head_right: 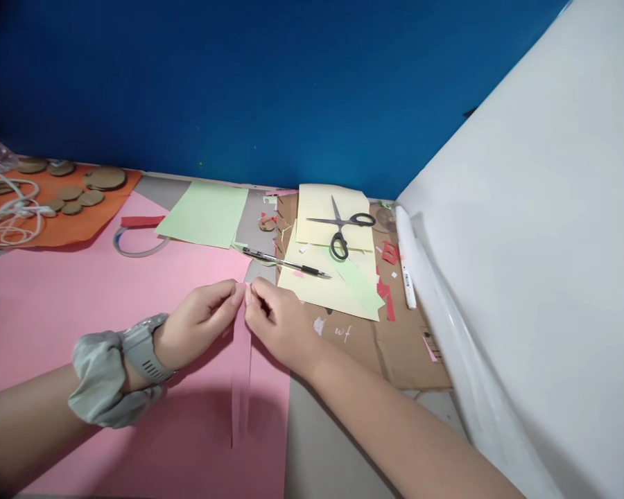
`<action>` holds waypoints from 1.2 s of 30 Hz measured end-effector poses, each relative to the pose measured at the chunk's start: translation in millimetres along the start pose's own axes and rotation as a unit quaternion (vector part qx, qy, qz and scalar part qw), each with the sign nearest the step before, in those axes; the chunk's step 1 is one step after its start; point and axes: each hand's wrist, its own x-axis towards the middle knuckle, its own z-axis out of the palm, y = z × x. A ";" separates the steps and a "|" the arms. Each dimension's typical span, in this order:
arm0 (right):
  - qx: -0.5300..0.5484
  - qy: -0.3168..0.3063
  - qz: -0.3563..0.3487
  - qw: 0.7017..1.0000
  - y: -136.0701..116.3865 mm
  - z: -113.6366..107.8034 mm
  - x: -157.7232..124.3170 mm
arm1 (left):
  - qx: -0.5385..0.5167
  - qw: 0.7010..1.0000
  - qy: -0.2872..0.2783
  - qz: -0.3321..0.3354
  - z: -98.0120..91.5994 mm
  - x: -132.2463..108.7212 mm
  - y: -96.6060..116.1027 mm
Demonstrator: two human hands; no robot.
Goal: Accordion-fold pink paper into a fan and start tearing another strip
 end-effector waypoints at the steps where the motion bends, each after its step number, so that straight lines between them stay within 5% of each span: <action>1: -0.007 0.000 -0.002 1.000 0.4 0.2 -0.6 | 0.018 1.000 0.005 0.006 0.2 0.4 -0.2; 6: 0.030 -0.013 -0.014 0.999 -0.3 -1.9 -1.8 | 0.025 0.999 0.003 0.022 -1.1 1.5 1.5; 14: 0.234 -0.076 0.066 0.967 2.0 -5.0 4.5 | -0.105 0.993 -0.036 0.040 -4.4 2.2 -0.4; 26: 0.307 -0.147 0.105 0.934 4.5 -12.9 11.0 | -0.120 0.988 -0.076 0.064 -5.3 2.1 -1.9; 32: 0.312 -0.169 0.130 0.926 5.5 -14.3 10.5 | -0.165 0.980 -0.110 -0.006 -5.7 -5.8 -5.4; 36: 0.317 -0.199 0.138 0.917 4.8 -19.1 12.4 | -0.122 0.985 -0.101 0.065 -6.4 -5.7 -3.5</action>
